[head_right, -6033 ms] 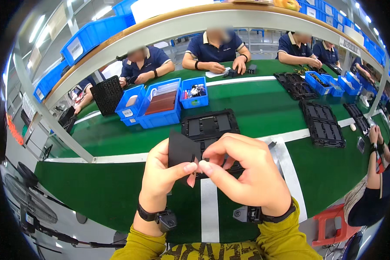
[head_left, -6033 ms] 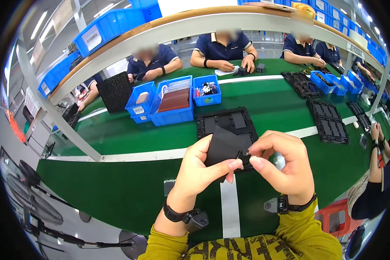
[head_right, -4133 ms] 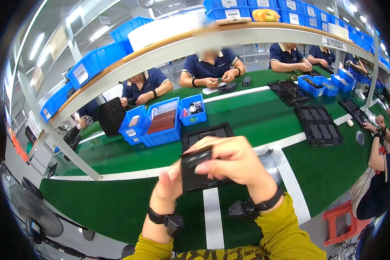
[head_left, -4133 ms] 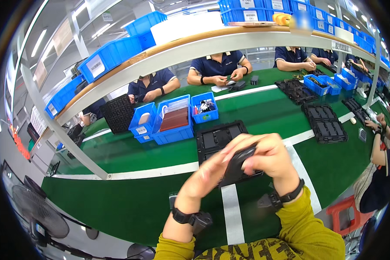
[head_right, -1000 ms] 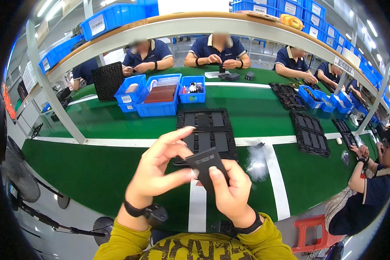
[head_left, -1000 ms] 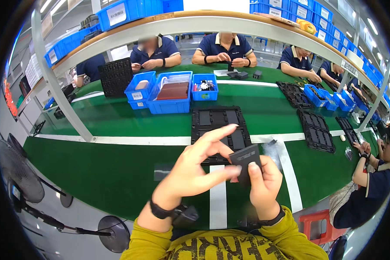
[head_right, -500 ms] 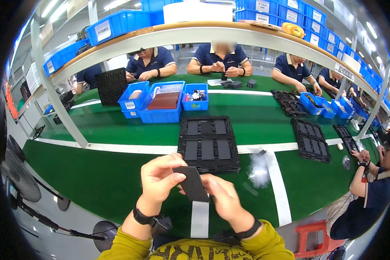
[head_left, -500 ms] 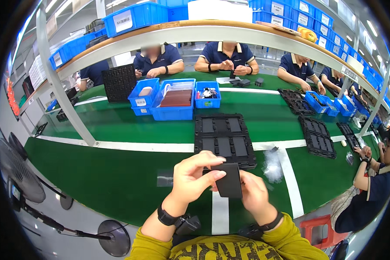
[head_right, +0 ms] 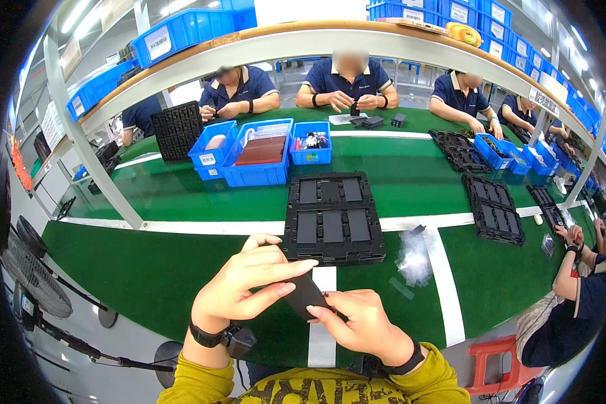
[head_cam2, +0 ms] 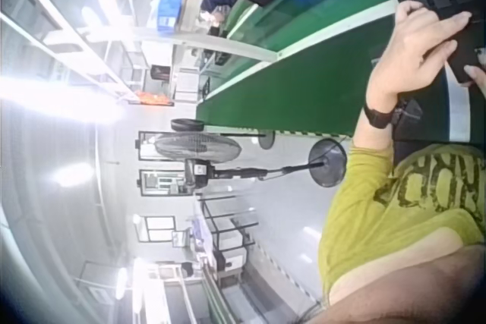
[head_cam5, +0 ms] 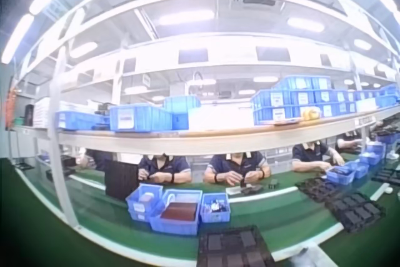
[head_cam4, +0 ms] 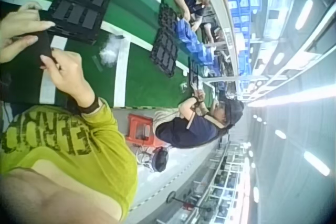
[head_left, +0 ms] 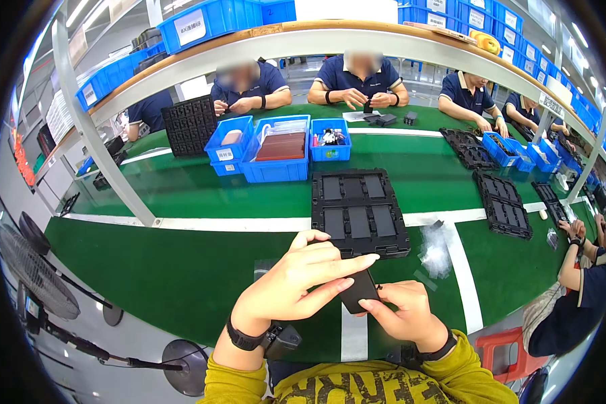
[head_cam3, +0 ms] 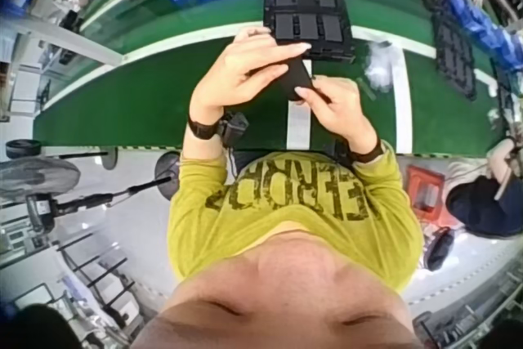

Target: Manually assembling and inspecting small electronic components on a production line.

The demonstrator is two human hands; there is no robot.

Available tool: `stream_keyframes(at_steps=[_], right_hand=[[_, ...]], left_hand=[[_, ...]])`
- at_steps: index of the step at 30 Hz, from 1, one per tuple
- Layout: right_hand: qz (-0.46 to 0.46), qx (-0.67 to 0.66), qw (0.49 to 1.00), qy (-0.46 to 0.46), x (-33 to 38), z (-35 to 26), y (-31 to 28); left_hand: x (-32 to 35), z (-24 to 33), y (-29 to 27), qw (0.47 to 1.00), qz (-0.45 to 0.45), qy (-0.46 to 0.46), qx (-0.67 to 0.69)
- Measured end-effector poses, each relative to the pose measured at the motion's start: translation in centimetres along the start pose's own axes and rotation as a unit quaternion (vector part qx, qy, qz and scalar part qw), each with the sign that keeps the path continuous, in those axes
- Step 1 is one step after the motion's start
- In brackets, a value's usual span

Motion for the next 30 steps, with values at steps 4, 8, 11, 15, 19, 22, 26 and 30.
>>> stream_keyframes(at_steps=[4,8,11,15,19,22,26,30], right_hand=[[0.04,-0.057,0.997,0.042,0.6,1.1,0.0],[0.073,-0.18,0.974,0.117,0.8,2.3,0.7],[0.09,-0.269,0.946,0.155,1.2,3.6,1.0],[0.079,-0.442,0.868,0.214,1.1,5.7,1.7],[0.078,-0.485,0.832,0.259,1.0,7.6,1.8],[0.052,-0.492,0.824,0.276,0.4,10.0,0.8],[0.033,-0.545,0.786,0.289,-0.9,12.0,0.1],[-0.041,-0.571,0.758,0.313,-0.3,10.8,4.5]], left_hand=[[0.9,-0.5,0.1,0.997,0.08,0.0,0.001],[2.7,-0.3,-1.7,0.963,0.216,-0.015,-0.16],[4.0,-0.6,-2.7,0.933,0.278,-0.06,-0.219],[5.3,-3.8,-2.2,0.949,0.267,-0.151,-0.077],[7.2,-6.3,-0.9,0.969,0.145,-0.175,-0.101],[10.6,-10.4,-0.7,0.954,0.14,-0.253,-0.081],[13.6,-13.4,0.0,0.931,0.144,-0.334,0.037],[9.5,-8.2,-2.0,0.934,0.262,-0.198,0.138]])
Point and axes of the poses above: each hand's wrist, its own x-axis away from the middle knuckle, its own y-axis out of the palm, z = x × y, the point moved 9 cm from there along -x, towards the middle knuckle, and after that the axes turned 11 degrees about -x, right-handed, at the moved point
